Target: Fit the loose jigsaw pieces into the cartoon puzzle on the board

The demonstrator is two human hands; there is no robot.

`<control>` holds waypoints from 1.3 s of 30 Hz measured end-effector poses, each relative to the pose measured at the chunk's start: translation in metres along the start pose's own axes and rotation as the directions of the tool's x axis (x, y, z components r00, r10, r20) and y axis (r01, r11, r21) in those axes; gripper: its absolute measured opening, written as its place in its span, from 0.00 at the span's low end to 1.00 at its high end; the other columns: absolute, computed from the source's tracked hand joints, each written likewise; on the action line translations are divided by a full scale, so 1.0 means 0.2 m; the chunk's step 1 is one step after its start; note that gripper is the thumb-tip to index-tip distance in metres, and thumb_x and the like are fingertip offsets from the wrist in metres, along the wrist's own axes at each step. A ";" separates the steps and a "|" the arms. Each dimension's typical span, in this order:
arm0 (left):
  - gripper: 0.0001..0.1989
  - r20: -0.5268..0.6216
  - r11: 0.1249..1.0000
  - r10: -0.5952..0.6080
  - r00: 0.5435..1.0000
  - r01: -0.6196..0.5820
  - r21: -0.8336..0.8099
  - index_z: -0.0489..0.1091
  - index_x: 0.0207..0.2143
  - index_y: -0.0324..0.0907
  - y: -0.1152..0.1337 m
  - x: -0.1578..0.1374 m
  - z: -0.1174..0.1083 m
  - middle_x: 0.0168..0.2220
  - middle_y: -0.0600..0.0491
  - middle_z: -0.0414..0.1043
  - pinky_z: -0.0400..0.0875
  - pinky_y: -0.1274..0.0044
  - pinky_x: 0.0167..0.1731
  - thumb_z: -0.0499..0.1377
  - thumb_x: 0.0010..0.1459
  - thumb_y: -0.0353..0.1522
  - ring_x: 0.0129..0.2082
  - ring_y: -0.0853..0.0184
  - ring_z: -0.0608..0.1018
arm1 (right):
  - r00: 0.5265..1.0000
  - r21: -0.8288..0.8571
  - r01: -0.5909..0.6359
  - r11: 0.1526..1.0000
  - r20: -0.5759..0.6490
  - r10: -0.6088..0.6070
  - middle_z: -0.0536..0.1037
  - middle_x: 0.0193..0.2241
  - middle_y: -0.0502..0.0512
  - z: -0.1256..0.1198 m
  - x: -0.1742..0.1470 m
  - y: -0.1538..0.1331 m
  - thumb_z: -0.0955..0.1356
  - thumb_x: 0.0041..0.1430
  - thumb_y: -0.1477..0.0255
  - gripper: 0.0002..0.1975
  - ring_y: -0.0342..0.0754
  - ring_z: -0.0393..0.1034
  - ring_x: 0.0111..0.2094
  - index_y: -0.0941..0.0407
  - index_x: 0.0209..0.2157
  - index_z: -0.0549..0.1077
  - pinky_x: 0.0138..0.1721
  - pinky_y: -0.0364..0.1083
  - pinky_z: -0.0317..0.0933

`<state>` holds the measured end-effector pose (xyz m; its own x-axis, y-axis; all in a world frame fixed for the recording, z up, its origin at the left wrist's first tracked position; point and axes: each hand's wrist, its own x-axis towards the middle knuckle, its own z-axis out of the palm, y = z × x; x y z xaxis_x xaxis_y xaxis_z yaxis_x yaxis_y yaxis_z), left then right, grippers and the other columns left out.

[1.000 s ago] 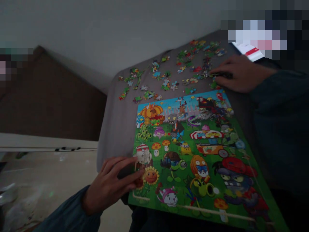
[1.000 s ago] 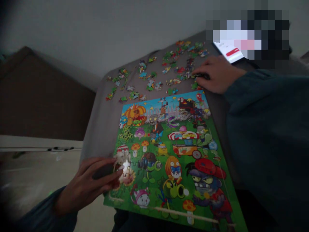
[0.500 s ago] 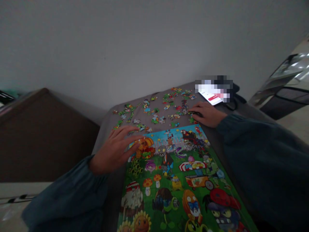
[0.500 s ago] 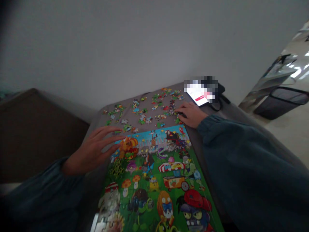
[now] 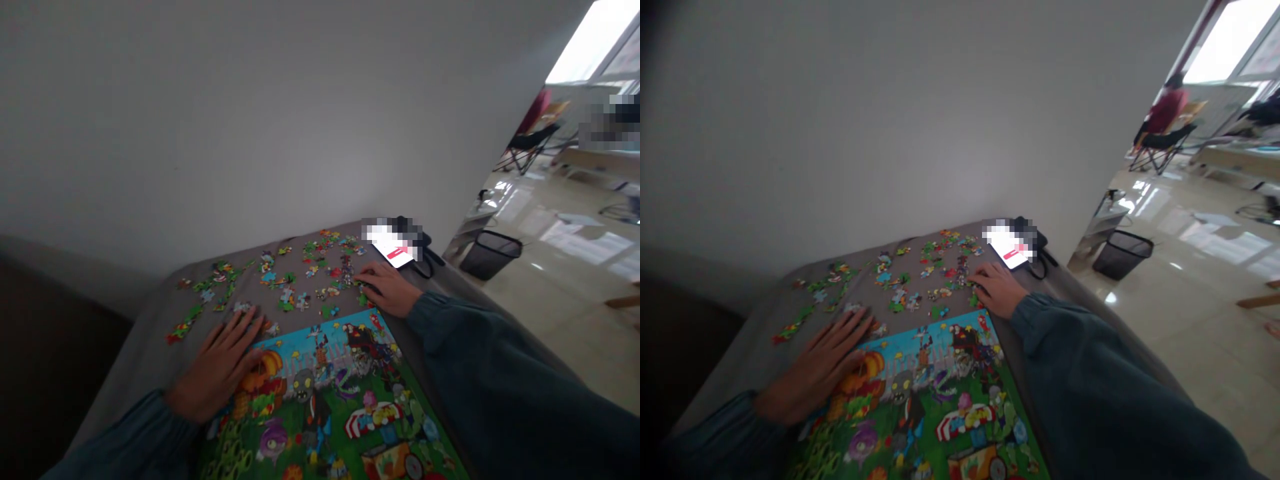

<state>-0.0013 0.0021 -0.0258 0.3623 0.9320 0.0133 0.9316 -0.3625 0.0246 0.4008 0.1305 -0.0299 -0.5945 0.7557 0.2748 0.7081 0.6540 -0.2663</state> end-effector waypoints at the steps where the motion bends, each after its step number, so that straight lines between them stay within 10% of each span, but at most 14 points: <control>1: 0.31 -0.003 1.000 0.003 1.000 -0.003 0.005 0.50 0.72 0.50 -0.01 -0.01 0.01 0.73 0.50 0.49 0.55 0.60 0.67 0.39 0.72 0.50 0.72 0.54 0.53 | 1.000 -0.002 -0.005 1.000 -0.006 0.005 0.73 0.51 0.64 0.00 0.00 0.00 0.62 0.67 0.69 0.19 0.58 0.67 0.51 0.54 0.55 0.75 0.55 0.60 0.63; 13: 0.30 -0.134 0.990 -0.139 0.981 0.133 -0.051 0.54 0.70 0.53 -0.11 -0.03 0.01 0.73 0.53 0.49 0.49 0.53 0.67 0.36 0.72 0.48 0.73 0.52 0.49 | 0.995 0.021 -0.009 1.000 -0.096 0.011 0.76 0.48 0.63 -0.01 0.00 0.00 0.63 0.65 0.70 0.18 0.59 0.70 0.50 0.52 0.54 0.75 0.54 0.61 0.66; 24: 0.33 -0.114 0.814 -0.580 0.807 0.568 -0.119 0.59 0.66 0.34 -0.31 -0.05 -0.12 0.72 0.36 0.48 0.50 0.47 0.66 0.37 0.72 0.46 0.73 0.44 0.48 | 0.909 0.067 -0.105 0.992 -0.399 0.123 0.70 0.55 0.64 -0.09 -0.02 -0.05 0.59 0.66 0.72 0.28 0.62 0.63 0.58 0.51 0.67 0.61 0.59 0.65 0.59; 39: 0.33 0.006 0.863 -0.473 0.881 0.465 -0.195 0.52 0.68 0.27 -0.36 -0.04 -0.02 0.73 0.32 0.44 0.49 0.57 0.69 0.39 0.70 0.43 0.72 0.45 0.50 | 0.965 0.002 -0.135 0.991 -0.225 0.132 0.78 0.49 0.60 -0.15 -0.03 0.05 0.61 0.64 0.73 0.20 0.62 0.69 0.52 0.51 0.54 0.75 0.54 0.63 0.61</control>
<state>-0.0718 0.0220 -0.0233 -0.1214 0.9926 -0.0061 0.9675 0.1197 0.2227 0.4229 0.1320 -0.0076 -0.3952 0.8074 0.4381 0.7810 0.5464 -0.3026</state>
